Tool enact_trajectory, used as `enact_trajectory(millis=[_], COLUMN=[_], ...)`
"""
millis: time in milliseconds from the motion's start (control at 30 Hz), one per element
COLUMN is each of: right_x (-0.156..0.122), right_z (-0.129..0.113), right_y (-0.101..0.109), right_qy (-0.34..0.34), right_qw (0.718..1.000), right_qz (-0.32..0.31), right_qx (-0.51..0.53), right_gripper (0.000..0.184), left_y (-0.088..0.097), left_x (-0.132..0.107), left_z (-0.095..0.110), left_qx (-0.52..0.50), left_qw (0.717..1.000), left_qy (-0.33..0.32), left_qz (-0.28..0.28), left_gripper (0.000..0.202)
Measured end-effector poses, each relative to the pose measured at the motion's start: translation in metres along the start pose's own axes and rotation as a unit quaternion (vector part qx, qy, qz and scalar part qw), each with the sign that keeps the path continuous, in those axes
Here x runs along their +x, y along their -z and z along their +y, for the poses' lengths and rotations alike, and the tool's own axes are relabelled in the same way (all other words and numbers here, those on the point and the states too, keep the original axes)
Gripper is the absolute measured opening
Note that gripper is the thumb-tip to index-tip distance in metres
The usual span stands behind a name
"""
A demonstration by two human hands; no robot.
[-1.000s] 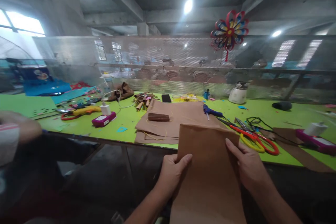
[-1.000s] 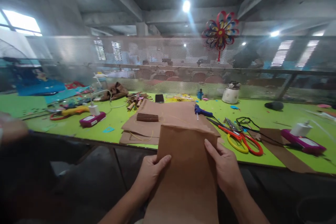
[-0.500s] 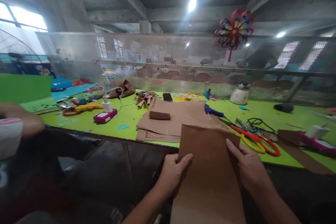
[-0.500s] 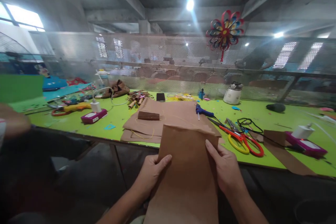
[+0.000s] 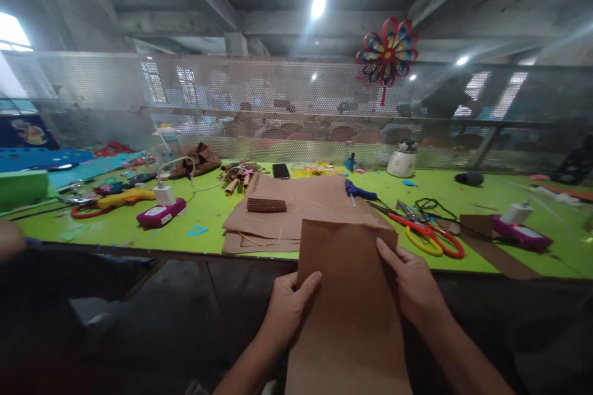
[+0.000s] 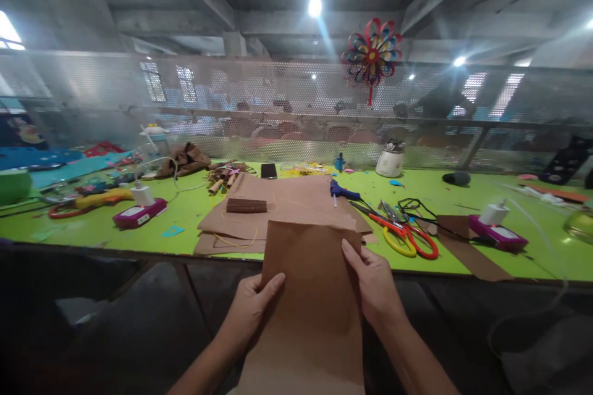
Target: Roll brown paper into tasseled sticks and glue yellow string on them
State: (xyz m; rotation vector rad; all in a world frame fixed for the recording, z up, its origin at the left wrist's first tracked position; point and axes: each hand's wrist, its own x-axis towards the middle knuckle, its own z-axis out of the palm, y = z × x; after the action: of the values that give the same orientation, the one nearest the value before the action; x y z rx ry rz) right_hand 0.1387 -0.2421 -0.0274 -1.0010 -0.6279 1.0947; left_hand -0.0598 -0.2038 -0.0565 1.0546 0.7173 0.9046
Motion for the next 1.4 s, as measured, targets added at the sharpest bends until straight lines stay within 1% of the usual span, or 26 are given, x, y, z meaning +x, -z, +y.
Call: enact_trajectory(millis=[200, 367, 467, 600, 833, 933, 1033, 1100, 1133, 1167, 1200, 1233, 1267, 1300, 1333, 1367, 1400], right_x=[0.001, 0.000, 0.001, 0.003, 0.003, 0.005, 0.011, 0.015, 0.016, 0.017, 0.016, 0.014, 0.011, 0.007, 0.002, -0.004, -0.009], right_z=[0.001, -0.002, -0.003, -0.002, -0.002, -0.002, 0.000, 0.004, 0.006, 0.009, 0.011, 0.012, 0.013, 0.012, 0.011, 0.008, 0.005], right_y=[0.001, 0.000, 0.000, 0.001, 0.002, -0.001, -0.002, 0.005, 0.012, 0.019, 0.028, 0.038, 0.047, 0.054, 0.059, 0.062, 0.062], right_qy=[-0.007, -0.016, -0.012, -0.009, -0.030, -0.033, -0.009, 0.037, 0.070, 0.113, 0.164, 0.231, 0.306, 0.373, 0.425, 0.460, 0.479], right_qw=[1.000, 1.000, 1.000, 1.000, 0.999, 0.999, 0.999, 0.996, 0.990, 0.978, 0.957, 0.921, 0.873, 0.820, 0.766, 0.721, 0.685], right_qz=[0.002, 0.008, 0.003, 0.004, -0.002, 0.001, 0.013, 0.023, 0.032, 0.047, 0.060, 0.069, 0.062, 0.021, -0.028, -0.074, -0.116], right_qx=[0.014, 0.002, -0.009, -0.019, -0.020, -0.026, -0.045, -0.083, -0.120, -0.170, -0.233, -0.306, -0.374, -0.435, -0.481, -0.512, -0.536], right_gripper=[0.036, 0.035, 0.034, 0.034, 0.026, 0.027, 0.028, 0.031, 0.033, 0.035, 0.035, 0.035, 0.037, 0.042, 0.048, 0.054, 0.056], left_y=[-0.001, -0.001, 0.000, 0.003, 0.005, 0.004, 0.003, 0.004, 0.005, 0.005, 0.006, 0.006, 0.006, 0.006, 0.005, 0.004, 0.002], left_x=[-0.003, -0.003, -0.002, 0.000, 0.003, 0.003, 0.004, 0.008, 0.011, 0.014, 0.017, 0.020, 0.023, 0.026, 0.029, 0.031, 0.033], left_z=[0.001, 0.001, 0.000, -0.002, -0.004, -0.004, 0.000, 0.005, 0.008, 0.011, 0.014, 0.017, 0.020, 0.023, 0.025, 0.026, 0.027], left_qx=[0.000, 0.010, 0.011, 0.032, 0.046, 0.038, 0.054, 0.065, 0.065, 0.059, 0.048, 0.035, 0.021, 0.010, 0.003, 0.001, 0.001], left_qw=[1.000, 1.000, 1.000, 0.999, 0.999, 0.999, 0.998, 0.997, 0.997, 0.998, 0.998, 0.999, 0.999, 0.999, 0.999, 0.999, 0.999], left_qy=[-0.012, -0.011, -0.011, -0.005, -0.013, -0.001, -0.006, -0.013, -0.013, -0.012, -0.007, 0.001, 0.012, 0.024, 0.033, 0.037, 0.038], left_qz=[-0.017, -0.008, -0.008, 0.005, 0.018, 0.010, 0.014, 0.027, 0.031, 0.036, 0.039, 0.041, 0.042, 0.041, 0.040, 0.039, 0.039], left_gripper=[0.037, 0.038, 0.039, 0.041, 0.042, 0.043, 0.043, 0.043, 0.043, 0.044, 0.045, 0.046, 0.046, 0.046, 0.046, 0.045, 0.044])
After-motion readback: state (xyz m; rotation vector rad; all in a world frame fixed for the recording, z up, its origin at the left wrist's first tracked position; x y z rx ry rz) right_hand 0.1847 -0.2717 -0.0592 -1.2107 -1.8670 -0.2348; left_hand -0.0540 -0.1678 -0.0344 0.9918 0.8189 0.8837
